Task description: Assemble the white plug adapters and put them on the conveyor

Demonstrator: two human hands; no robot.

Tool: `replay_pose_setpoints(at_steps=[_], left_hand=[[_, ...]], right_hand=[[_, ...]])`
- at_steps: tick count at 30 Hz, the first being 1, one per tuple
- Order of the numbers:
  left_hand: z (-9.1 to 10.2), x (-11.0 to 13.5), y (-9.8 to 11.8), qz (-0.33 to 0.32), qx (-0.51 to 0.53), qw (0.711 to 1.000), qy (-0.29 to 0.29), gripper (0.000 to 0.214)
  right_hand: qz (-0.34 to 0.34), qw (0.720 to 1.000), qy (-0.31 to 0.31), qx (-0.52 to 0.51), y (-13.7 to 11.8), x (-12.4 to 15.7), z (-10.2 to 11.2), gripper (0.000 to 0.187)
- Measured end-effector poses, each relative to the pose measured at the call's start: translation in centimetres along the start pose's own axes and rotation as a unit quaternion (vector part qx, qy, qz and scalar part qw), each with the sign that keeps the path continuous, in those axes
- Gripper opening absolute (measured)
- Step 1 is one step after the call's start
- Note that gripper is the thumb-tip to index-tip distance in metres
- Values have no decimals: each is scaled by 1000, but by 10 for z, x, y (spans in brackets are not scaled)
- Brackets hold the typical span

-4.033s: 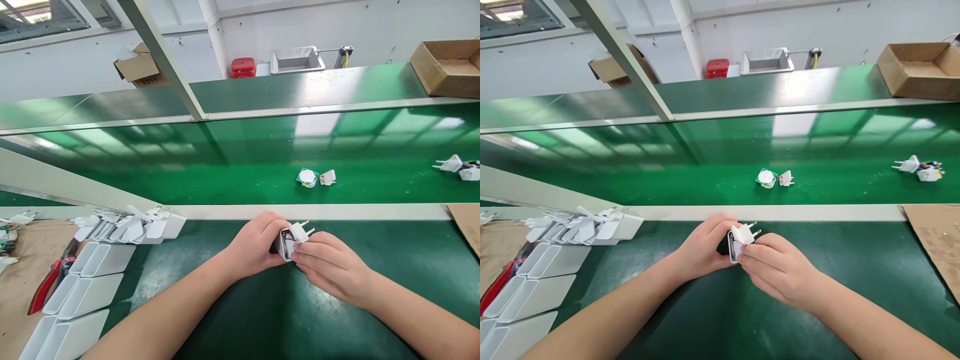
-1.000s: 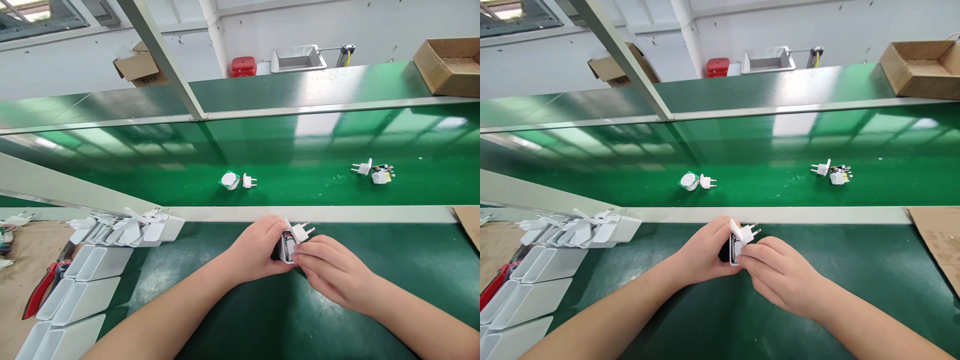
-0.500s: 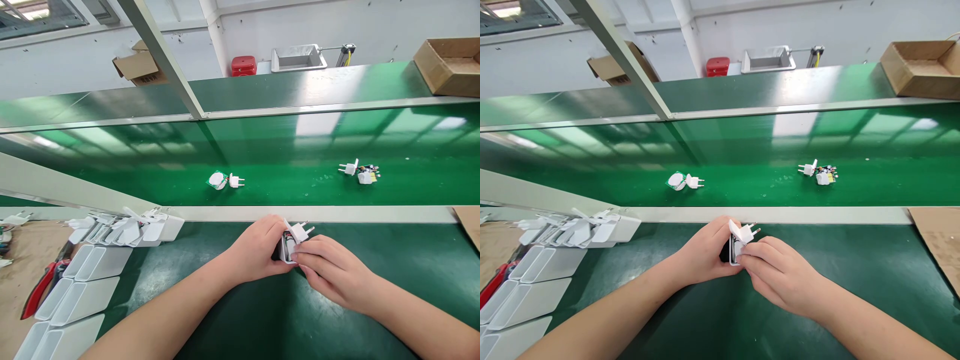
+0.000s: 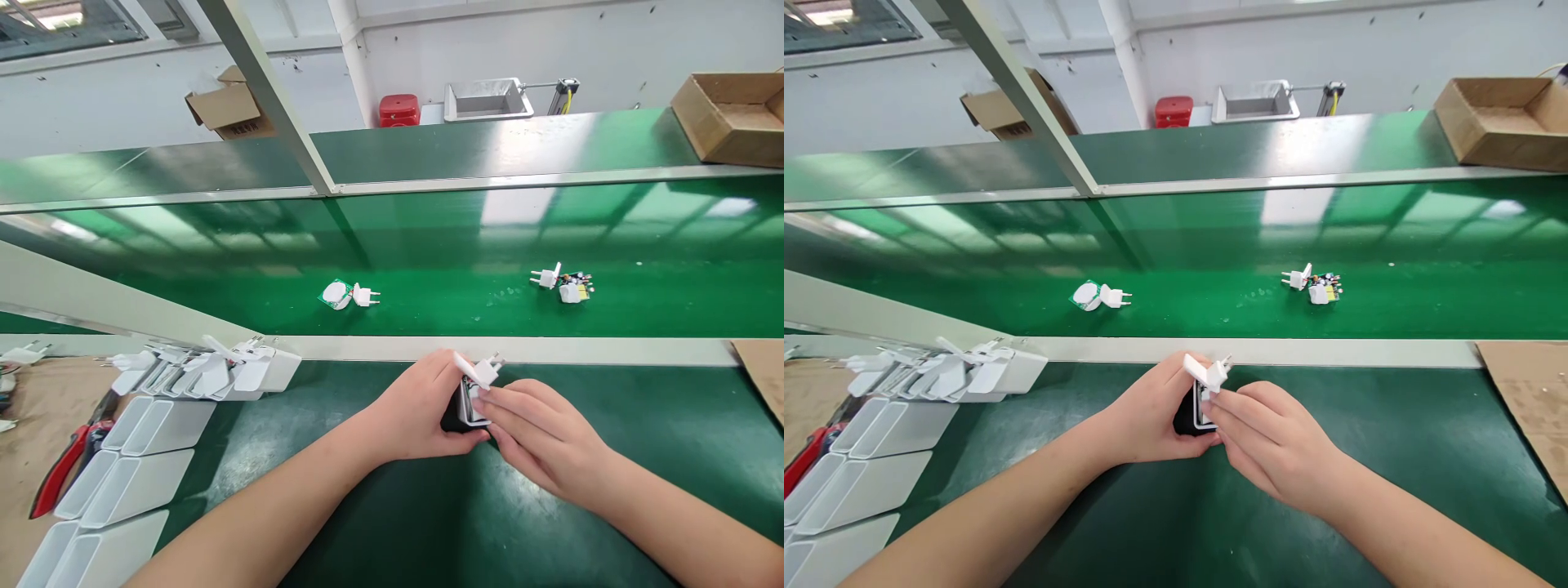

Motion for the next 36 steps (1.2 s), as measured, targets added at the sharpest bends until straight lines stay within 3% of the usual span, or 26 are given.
replay_pose_setpoints(at_steps=[6, 11, 18, 23, 30, 33, 36], left_hand=[[-3, 0, -3, -33, -16, 999, 12, 59], [-13, 4, -13, -16, -50, 998, 41, 63], [-11, -2, -11, -34, 1, 999, 37, 59], [-4, -8, -13, -10, 22, 999, 27, 50], [-3, -11, -12, 14, 9, 1000, 23, 21], [-2, -9, -11, -9, 31, 999, 43, 25], [-5, -8, -14, -5, 55, 997, 63, 46]], right_hand=[[23, 998, 5, 65, -4, -4, 0, 47], [50, 989, 0, 141, -8, -7, -4, 47], [38, 990, 3, 133, 5, 2, -10, 59], [5, 995, 12, 104, 17, 4, -9, 67], [-13, 994, 23, 107, 22, -1, -17, 56], [-28, 992, 27, 116, 23, -1, -20, 51], [-15, 991, 27, 133, 22, -4, -22, 47]])
Point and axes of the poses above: each hand's wrist, its own x-axis away from the middle knuckle, its own z-axis out of the back of the hand, y = z × x, the point moved 3 cm from there along -x, towards the middle knuckle, and after that the axes turned 7 degrees about z, right-handed, at the moved point
